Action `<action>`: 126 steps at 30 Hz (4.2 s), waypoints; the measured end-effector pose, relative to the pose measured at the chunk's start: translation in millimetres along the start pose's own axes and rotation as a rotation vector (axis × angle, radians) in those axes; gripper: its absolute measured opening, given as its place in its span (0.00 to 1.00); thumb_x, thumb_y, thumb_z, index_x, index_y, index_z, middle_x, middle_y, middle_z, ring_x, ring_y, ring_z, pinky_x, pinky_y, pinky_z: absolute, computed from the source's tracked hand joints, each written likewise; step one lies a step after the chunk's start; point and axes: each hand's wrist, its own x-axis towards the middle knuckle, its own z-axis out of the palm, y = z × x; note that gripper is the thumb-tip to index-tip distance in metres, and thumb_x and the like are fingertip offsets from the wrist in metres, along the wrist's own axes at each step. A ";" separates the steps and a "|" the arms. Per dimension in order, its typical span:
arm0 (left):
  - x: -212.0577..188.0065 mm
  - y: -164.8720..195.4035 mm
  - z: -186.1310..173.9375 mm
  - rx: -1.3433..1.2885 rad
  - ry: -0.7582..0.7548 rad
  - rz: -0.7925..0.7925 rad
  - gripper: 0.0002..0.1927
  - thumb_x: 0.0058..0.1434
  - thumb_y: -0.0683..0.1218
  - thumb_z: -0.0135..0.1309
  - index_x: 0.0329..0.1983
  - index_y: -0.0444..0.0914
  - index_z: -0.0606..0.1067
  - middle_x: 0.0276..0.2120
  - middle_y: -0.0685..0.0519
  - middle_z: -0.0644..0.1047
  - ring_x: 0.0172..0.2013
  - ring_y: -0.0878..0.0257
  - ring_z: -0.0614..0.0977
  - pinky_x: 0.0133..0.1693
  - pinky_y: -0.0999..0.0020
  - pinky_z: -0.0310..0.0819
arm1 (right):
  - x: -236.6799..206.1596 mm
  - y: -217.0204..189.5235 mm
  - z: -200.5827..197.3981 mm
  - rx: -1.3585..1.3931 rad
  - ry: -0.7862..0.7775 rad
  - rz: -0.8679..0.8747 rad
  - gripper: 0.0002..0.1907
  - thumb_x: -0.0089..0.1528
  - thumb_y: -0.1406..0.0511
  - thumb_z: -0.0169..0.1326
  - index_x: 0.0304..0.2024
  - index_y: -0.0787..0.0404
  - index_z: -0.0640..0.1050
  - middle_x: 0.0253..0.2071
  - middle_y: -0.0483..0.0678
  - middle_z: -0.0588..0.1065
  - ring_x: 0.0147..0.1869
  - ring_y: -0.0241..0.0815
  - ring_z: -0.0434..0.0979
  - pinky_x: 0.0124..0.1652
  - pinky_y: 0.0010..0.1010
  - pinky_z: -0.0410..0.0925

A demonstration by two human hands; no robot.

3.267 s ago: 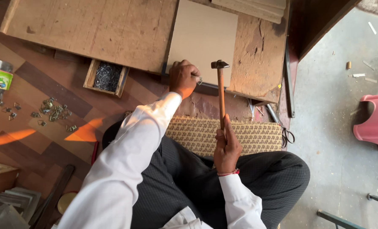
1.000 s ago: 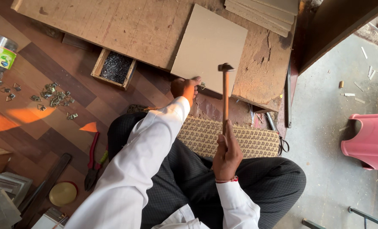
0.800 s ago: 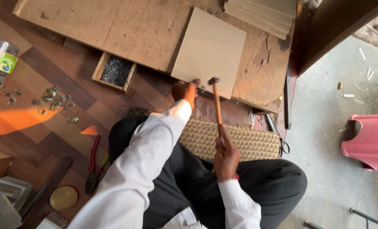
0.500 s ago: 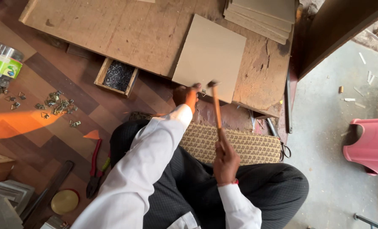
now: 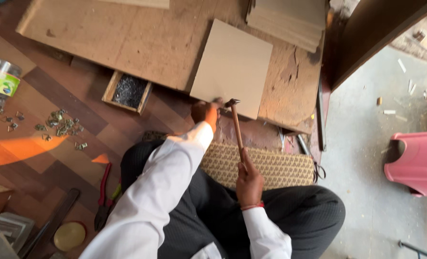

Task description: The person sits on the floor and repeatedly places small metal corner brackets onto the edges of rectangular boards. They use a hammer to drive nails into the brackets, securing them to the boards. After completing each board, they move it to a stack and pick up a new one.

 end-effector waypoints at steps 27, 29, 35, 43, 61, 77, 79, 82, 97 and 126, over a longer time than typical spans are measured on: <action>-46.5 95.4 10.6 0.452 -0.040 1.217 0.14 0.57 0.35 0.54 0.46 0.33 0.78 0.35 0.50 0.82 0.34 0.58 0.83 0.38 0.64 0.80 | 26.2 17.9 -15.4 0.949 0.232 0.578 0.29 0.66 0.70 0.52 0.70 0.58 0.68 0.24 0.44 0.74 0.18 0.28 0.64 0.16 0.22 0.56; -48.1 101.4 -2.4 0.800 -0.131 1.648 0.14 0.57 0.34 0.54 0.45 0.36 0.80 0.43 0.47 0.82 0.44 0.52 0.84 0.46 0.59 0.82 | 26.5 18.2 -16.4 0.963 0.255 0.567 0.29 0.66 0.70 0.52 0.70 0.58 0.68 0.25 0.44 0.74 0.18 0.28 0.64 0.16 0.22 0.56; -59.1 37.7 -2.3 1.466 -0.408 1.345 0.17 0.52 0.35 0.58 0.46 0.32 0.78 0.49 0.44 0.80 0.50 0.50 0.80 0.52 0.55 0.75 | 25.0 12.7 -19.0 0.931 0.245 0.574 0.29 0.65 0.70 0.53 0.70 0.58 0.68 0.25 0.44 0.74 0.18 0.28 0.65 0.17 0.21 0.58; -26.6 45.8 -21.6 0.772 0.175 0.923 0.22 0.54 0.36 0.67 0.51 0.36 0.75 0.52 0.45 0.77 0.56 0.47 0.77 0.58 0.56 0.72 | 13.1 11.9 -12.9 0.862 0.087 0.523 0.27 0.66 0.70 0.52 0.69 0.60 0.71 0.26 0.43 0.75 0.19 0.27 0.65 0.17 0.21 0.58; -25.9 48.7 -18.6 1.057 -0.084 0.842 0.19 0.48 0.38 0.69 0.45 0.43 0.85 0.70 0.43 0.63 0.68 0.43 0.63 0.66 0.48 0.58 | 5.5 8.1 -7.9 0.055 -0.031 0.086 0.24 0.66 0.67 0.57 0.64 0.48 0.76 0.40 0.54 0.83 0.37 0.38 0.84 0.35 0.32 0.74; -29.5 50.9 -14.5 1.052 -0.039 0.842 0.16 0.46 0.39 0.68 0.40 0.38 0.84 0.68 0.37 0.62 0.66 0.37 0.64 0.66 0.45 0.56 | 6.7 -9.8 -20.9 -0.040 0.128 -0.311 0.24 0.71 0.69 0.51 0.70 0.52 0.71 0.48 0.55 0.82 0.44 0.41 0.84 0.38 0.33 0.77; -30.3 53.5 -12.9 1.043 -0.045 0.802 0.17 0.45 0.39 0.68 0.40 0.38 0.83 0.68 0.38 0.62 0.65 0.37 0.64 0.65 0.45 0.55 | 10.9 -7.1 -14.4 -0.114 0.059 -0.167 0.23 0.69 0.70 0.52 0.67 0.52 0.74 0.44 0.53 0.82 0.40 0.40 0.84 0.38 0.30 0.78; -30.6 53.1 -14.2 1.067 -0.018 0.819 0.17 0.47 0.35 0.64 0.42 0.41 0.84 0.71 0.40 0.62 0.65 0.38 0.65 0.65 0.48 0.58 | 16.4 -1.2 -13.9 0.051 -0.051 -0.013 0.23 0.66 0.72 0.55 0.63 0.53 0.77 0.50 0.54 0.82 0.43 0.39 0.84 0.39 0.32 0.76; -22.0 48.0 -17.8 0.962 -0.057 0.790 0.17 0.47 0.35 0.63 0.40 0.42 0.85 0.70 0.39 0.61 0.66 0.36 0.62 0.65 0.47 0.56 | 12.3 25.6 -6.9 -0.072 0.025 -0.263 0.24 0.67 0.68 0.54 0.66 0.54 0.73 0.47 0.60 0.81 0.41 0.49 0.83 0.36 0.38 0.74; -11.6 39.9 -16.2 1.016 0.017 0.989 0.15 0.44 0.39 0.65 0.37 0.42 0.83 0.68 0.39 0.65 0.65 0.36 0.66 0.65 0.45 0.59 | 12.8 9.9 0.3 -0.008 0.168 -0.338 0.23 0.68 0.69 0.53 0.66 0.57 0.73 0.45 0.57 0.80 0.39 0.47 0.80 0.37 0.35 0.72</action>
